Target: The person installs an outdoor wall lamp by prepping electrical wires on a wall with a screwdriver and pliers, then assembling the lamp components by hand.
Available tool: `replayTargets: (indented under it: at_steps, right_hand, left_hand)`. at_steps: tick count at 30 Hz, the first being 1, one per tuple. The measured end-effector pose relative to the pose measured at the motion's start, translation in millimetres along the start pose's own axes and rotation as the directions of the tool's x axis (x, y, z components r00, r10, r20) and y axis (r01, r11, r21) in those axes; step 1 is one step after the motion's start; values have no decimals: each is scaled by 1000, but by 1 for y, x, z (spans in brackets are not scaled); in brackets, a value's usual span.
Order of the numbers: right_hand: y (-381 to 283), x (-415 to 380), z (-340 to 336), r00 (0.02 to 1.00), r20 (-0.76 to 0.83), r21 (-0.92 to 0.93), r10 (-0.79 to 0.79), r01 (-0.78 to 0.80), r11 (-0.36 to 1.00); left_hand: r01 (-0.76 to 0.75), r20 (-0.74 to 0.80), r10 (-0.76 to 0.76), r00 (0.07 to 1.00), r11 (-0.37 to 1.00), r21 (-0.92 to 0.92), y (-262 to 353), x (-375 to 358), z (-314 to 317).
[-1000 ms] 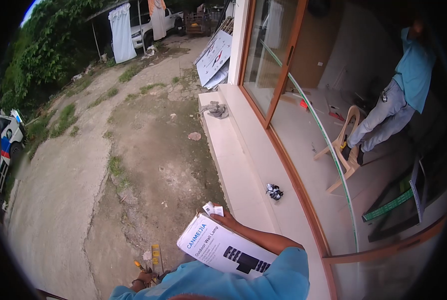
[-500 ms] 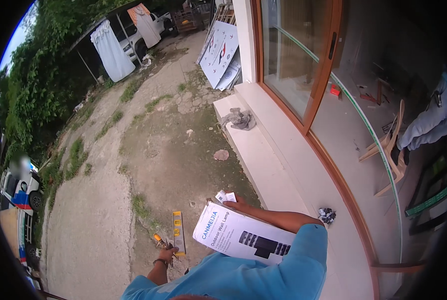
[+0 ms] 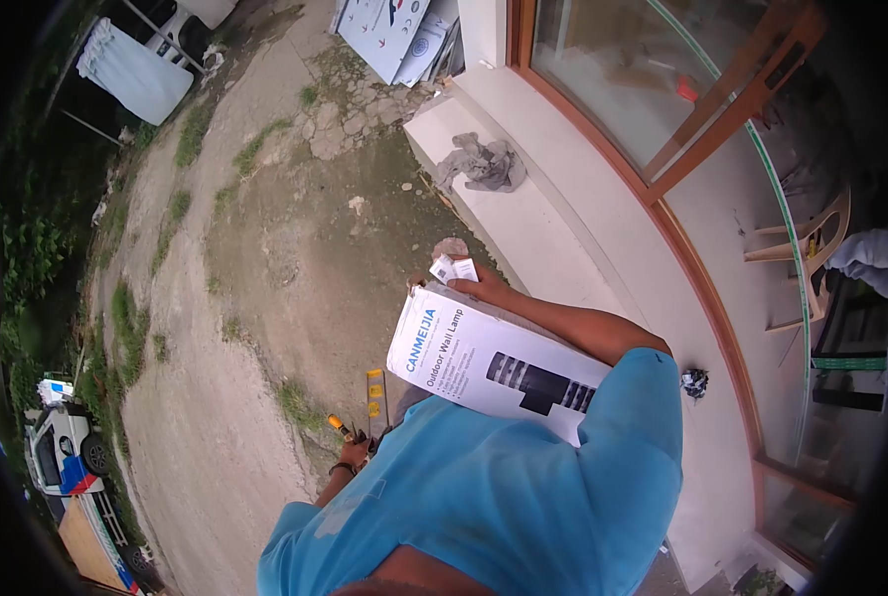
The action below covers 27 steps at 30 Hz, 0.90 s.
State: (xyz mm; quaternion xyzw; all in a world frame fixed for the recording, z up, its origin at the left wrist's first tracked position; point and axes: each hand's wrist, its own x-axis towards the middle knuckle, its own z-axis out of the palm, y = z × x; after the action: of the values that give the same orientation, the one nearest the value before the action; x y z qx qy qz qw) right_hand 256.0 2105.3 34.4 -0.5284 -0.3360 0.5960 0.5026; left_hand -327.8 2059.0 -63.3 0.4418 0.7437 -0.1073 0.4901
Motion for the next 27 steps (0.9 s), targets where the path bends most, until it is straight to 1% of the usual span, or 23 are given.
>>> replayTargets:
  at_steps: [1,2,3,4,5,7,8,9,10,11,12,14,15,16,17,18,19,21,23,24,26,27]
  right_hand:
    - [-4,25,4,999,-33,-49,-4,2,999]
    - [10,57,2,997,-17,-83,-75,73,994]
    - [8,73,1,991,-12,-155,-130,126,980]
    - [-5,87,2,998,-37,-59,-54,51,997]
    - [-28,102,3,998,-58,42,11,-9,999]
    - [-77,130,8,988,-97,266,119,-90,960]
    - [-53,163,-6,987,-127,258,96,-60,964]
    - [-47,194,-17,983,-180,99,-34,53,994]
    - [-59,215,-23,979,-203,39,-37,46,998]
    - [-44,252,-39,984,-180,51,-1,10,999]
    - [-49,275,-44,978,-210,63,4,9,998]
    - [-60,325,-60,973,-209,243,102,-49,969]
    - [-64,349,-71,968,-196,325,156,-86,942]
    - [-53,374,-85,965,-243,262,101,-36,965]
    - [-52,409,-99,959,-282,207,43,17,978]
    - [-66,437,-101,954,-296,240,44,30,970]
    - [-82,455,-108,947,-317,263,51,36,964]
    - [-114,465,-117,927,-361,308,102,15,951]
    - [-144,472,-135,900,-408,342,154,-6,940]
    - [-148,486,-151,881,-449,310,151,-4,951]
    - [-135,515,-174,841,-518,268,157,-15,963]
    - [-124,532,-188,832,-549,303,85,103,947]
  left_hand:
    - [-61,-12,62,998,997,44,32,25,-28]
    - [-118,-15,119,993,989,86,67,47,-51]
    - [-161,-7,163,987,979,127,102,50,-65]
    - [-176,51,170,984,974,141,155,53,-90]
    - [-169,60,159,985,961,217,209,60,-113]
    - [-236,57,229,972,927,291,277,119,-147]
    - [-352,87,342,936,900,255,310,146,-162]
    - [-345,87,335,938,882,322,344,185,-174]
    - [-409,102,398,912,860,305,375,226,-181]
    - [-412,171,379,910,876,252,426,237,-192]
    - [-427,135,405,904,856,293,467,260,-194]
    - [-498,161,472,866,842,206,540,306,-195]
    - [-501,204,462,863,836,223,575,325,-192]
    - [-506,239,455,858,827,244,615,343,-193]
    - [-560,219,517,827,790,250,646,361,-191]
    - [-515,223,472,853,832,207,676,368,-191]
    - [-583,246,534,809,782,219,703,384,-191]
    - [-593,283,548,787,798,105,755,413,-188]
    - [-604,320,540,778,783,147,799,430,-191]
    - [-616,336,543,770,770,167,833,437,-191]
    - [-680,423,555,717,689,249,896,456,-188]
    - [-702,470,542,697,649,293,920,470,-187]
